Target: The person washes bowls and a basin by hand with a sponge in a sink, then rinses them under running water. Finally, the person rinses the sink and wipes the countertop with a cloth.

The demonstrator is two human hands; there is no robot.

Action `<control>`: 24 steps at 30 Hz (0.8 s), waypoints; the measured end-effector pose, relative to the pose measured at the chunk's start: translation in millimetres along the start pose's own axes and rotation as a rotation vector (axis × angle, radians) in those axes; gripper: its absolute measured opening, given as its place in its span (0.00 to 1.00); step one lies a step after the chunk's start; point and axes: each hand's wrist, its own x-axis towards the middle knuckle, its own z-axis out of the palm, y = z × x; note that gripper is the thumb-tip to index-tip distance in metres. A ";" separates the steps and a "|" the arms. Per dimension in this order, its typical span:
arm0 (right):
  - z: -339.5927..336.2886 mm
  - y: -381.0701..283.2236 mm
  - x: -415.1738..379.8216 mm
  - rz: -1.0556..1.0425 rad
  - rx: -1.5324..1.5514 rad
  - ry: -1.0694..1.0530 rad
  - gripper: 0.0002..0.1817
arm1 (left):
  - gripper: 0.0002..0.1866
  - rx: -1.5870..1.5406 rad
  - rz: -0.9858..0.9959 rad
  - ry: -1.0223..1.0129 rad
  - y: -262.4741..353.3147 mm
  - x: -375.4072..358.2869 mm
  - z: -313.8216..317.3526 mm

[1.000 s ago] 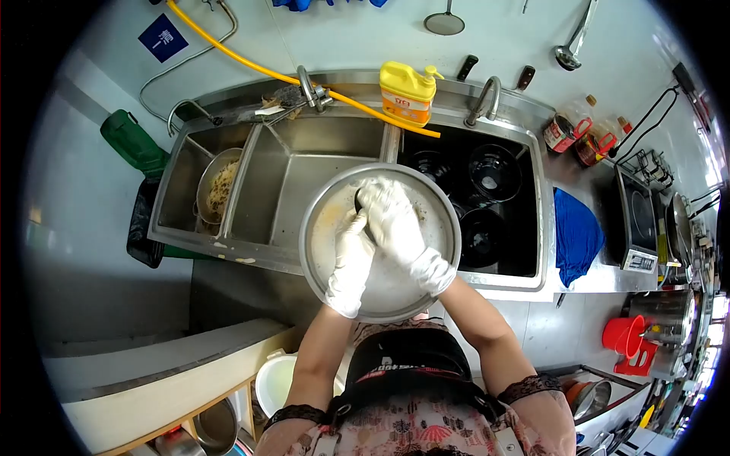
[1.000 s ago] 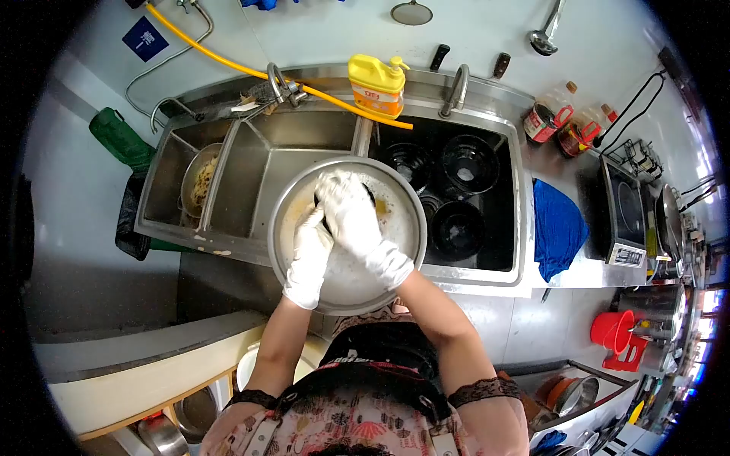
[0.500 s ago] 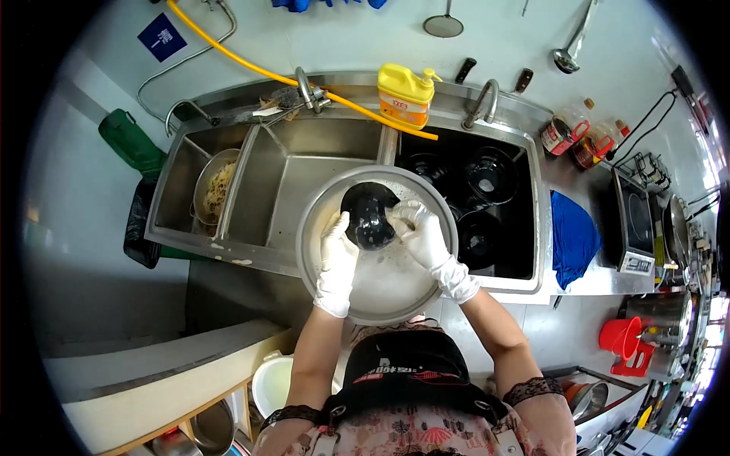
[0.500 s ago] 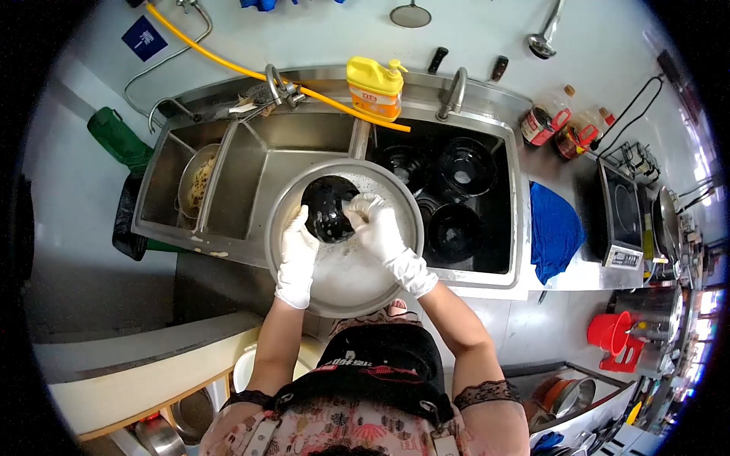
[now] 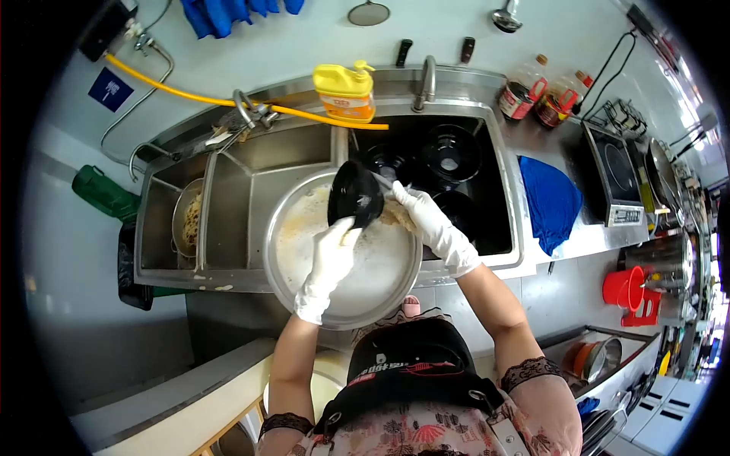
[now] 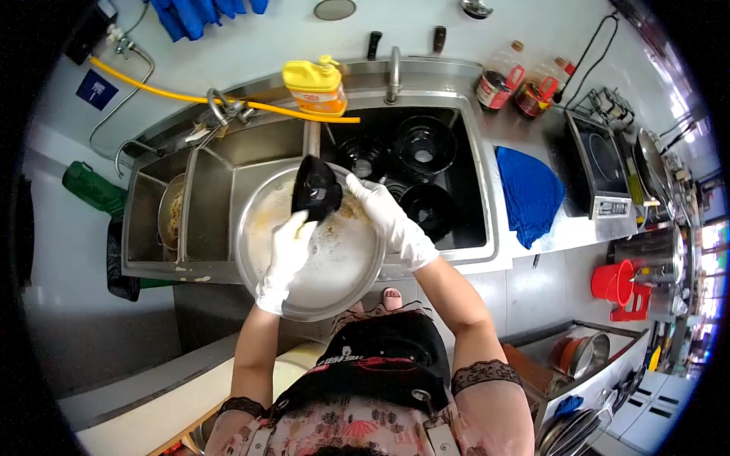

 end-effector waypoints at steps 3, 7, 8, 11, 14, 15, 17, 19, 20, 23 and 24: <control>-40.6 -1.4 -17.7 -0.024 -0.098 -0.117 0.31 | 0.14 0.433 0.505 -0.206 18.4 22.4 42.3; -96.3 6.5 -26.7 0.050 -0.110 0.291 0.25 | 0.18 0.655 0.609 -0.487 14.8 38.0 109.3; -117.4 14.2 -21.5 0.052 -0.118 0.371 0.25 | 0.21 0.683 0.642 -0.506 14.3 38.0 119.9; -207.2 67.2 8.0 0.138 -0.142 0.529 0.22 | 0.24 0.700 0.593 -0.519 17.9 35.8 127.6; -237.8 108.8 19.0 0.191 -0.171 0.668 0.11 | 0.21 0.689 0.429 -0.439 3.0 25.4 100.1; -251.2 126.4 28.9 0.257 -0.182 0.663 0.08 | 0.20 0.650 0.370 -0.411 -1.9 22.7 84.1; -261.5 152.6 42.0 0.306 -0.085 0.628 0.08 | 0.17 0.626 0.275 -0.315 -8.3 14.6 55.4; -270.0 161.8 44.6 0.340 -0.115 0.629 0.15 | 0.12 0.547 0.121 -0.135 -14.0 5.8 25.7; -280.5 177.2 54.8 0.362 -0.259 0.670 0.17 | 0.12 0.567 0.106 -0.115 -22.1 1.6 9.6; -289.1 183.0 69.3 0.368 -0.643 0.770 0.24 | 0.11 0.623 0.058 0.052 -49.3 -14.7 -43.0; -257.2 152.3 51.1 0.156 -0.781 0.830 0.29 | 0.11 0.704 -0.027 0.119 -53.4 -21.0 -60.4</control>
